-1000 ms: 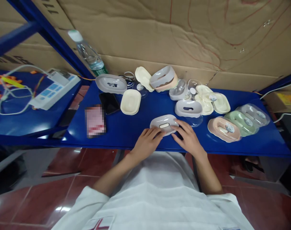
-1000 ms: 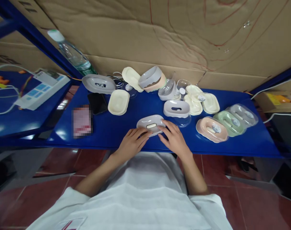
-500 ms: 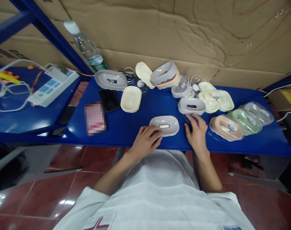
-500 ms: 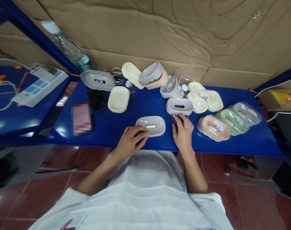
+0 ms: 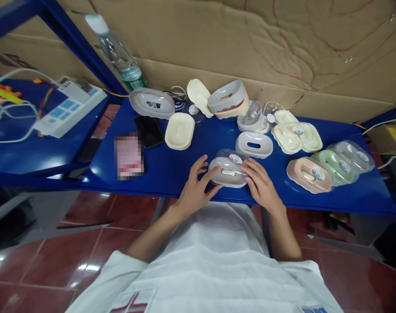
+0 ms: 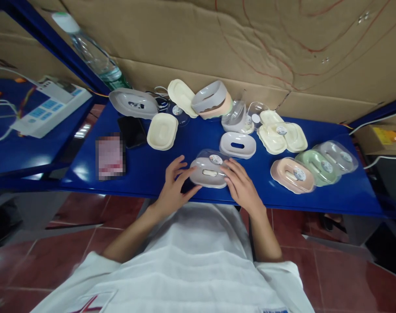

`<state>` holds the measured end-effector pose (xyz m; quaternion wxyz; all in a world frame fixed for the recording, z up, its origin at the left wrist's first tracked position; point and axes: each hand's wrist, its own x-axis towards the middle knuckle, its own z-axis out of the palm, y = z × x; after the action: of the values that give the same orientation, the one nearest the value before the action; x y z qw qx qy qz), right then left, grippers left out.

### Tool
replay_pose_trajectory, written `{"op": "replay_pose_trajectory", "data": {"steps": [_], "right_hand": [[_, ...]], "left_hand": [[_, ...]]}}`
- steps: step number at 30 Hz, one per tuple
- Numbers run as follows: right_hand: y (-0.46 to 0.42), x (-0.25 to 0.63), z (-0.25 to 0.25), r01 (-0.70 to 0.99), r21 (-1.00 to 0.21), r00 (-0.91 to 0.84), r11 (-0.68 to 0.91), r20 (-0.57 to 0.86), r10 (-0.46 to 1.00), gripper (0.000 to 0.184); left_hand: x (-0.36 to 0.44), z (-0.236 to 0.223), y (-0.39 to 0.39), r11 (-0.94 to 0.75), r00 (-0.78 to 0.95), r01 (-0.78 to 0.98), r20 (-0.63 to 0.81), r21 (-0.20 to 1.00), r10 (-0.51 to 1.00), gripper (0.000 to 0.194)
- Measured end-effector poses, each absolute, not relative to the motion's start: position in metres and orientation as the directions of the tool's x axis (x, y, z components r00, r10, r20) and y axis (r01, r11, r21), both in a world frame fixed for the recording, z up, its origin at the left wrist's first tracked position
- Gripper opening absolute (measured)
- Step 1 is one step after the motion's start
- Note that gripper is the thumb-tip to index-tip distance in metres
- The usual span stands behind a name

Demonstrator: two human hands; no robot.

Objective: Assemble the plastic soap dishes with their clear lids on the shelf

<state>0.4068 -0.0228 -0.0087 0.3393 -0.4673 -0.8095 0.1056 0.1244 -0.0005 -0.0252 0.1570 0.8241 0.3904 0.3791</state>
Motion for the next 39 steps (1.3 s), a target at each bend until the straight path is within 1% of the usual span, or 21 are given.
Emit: {"op": "replay_pose_trajectory", "data": {"steps": [2,6,9,13,15,17,19,21,24,28,36,39], "right_hand": [[-0.024,0.404,-0.008,0.664,-0.483,-0.362,0.572,0.461,0.810,0.048],[-0.027,0.400,-0.007,0.631,-0.478,-0.404,0.611,0.471,0.784,0.048],[-0.028,0.398,-0.007,0.628,-0.463,-0.388,0.626,0.511,0.767,0.043],[-0.029,0.399,-0.011,0.656,-0.411,-0.362,0.633,0.565,0.742,0.039],[-0.030,0.398,-0.012,0.668,-0.375,-0.372,0.643,0.580,0.725,0.039],[-0.031,0.398,-0.011,0.679,-0.334,-0.396,0.654,0.584,0.709,0.039],[-0.031,0.396,-0.010,0.702,-0.292,-0.414,0.650,0.575,0.706,0.039],[-0.030,0.395,-0.010,0.722,-0.268,-0.427,0.637,0.552,0.716,0.041],[-0.029,0.395,-0.011,0.716,-0.279,-0.440,0.640,0.531,0.724,0.047],[-0.028,0.395,-0.014,0.700,-0.278,-0.449,0.658,0.545,0.708,0.053],[-0.026,0.392,-0.012,0.712,-0.314,-0.403,0.627,0.548,0.733,0.055],[-0.025,0.392,-0.012,0.722,-0.332,-0.388,0.607,0.532,0.752,0.052]], "left_hand": [[0.125,-0.025,0.001,-0.649,0.419,0.512,0.496,0.562,0.760,0.064],[0.124,-0.026,0.003,-0.687,0.457,0.489,0.513,0.537,0.727,0.055],[0.123,-0.028,0.002,-0.703,0.438,0.489,0.551,0.516,0.710,0.049],[0.119,-0.024,0.007,-0.723,0.451,0.471,0.567,0.505,0.690,0.044],[0.116,-0.018,0.014,-0.752,0.502,0.456,0.560,0.476,0.659,0.041],[0.115,-0.012,0.024,-0.801,0.589,0.410,0.544,0.435,0.597,0.037],[0.114,-0.008,0.033,-0.846,0.671,0.345,0.523,0.406,0.525,0.033],[0.114,-0.006,0.038,-0.866,0.711,0.314,0.508,0.389,0.486,0.032],[0.115,-0.008,0.038,-0.878,0.713,0.340,0.517,0.335,0.474,0.032],[0.117,-0.012,0.035,-0.890,0.702,0.375,0.547,0.261,0.456,0.031],[0.121,-0.012,0.037,-0.875,0.694,0.391,0.532,0.287,0.485,0.034],[0.122,-0.012,0.038,-0.873,0.693,0.394,0.530,0.289,0.488,0.033]]}}
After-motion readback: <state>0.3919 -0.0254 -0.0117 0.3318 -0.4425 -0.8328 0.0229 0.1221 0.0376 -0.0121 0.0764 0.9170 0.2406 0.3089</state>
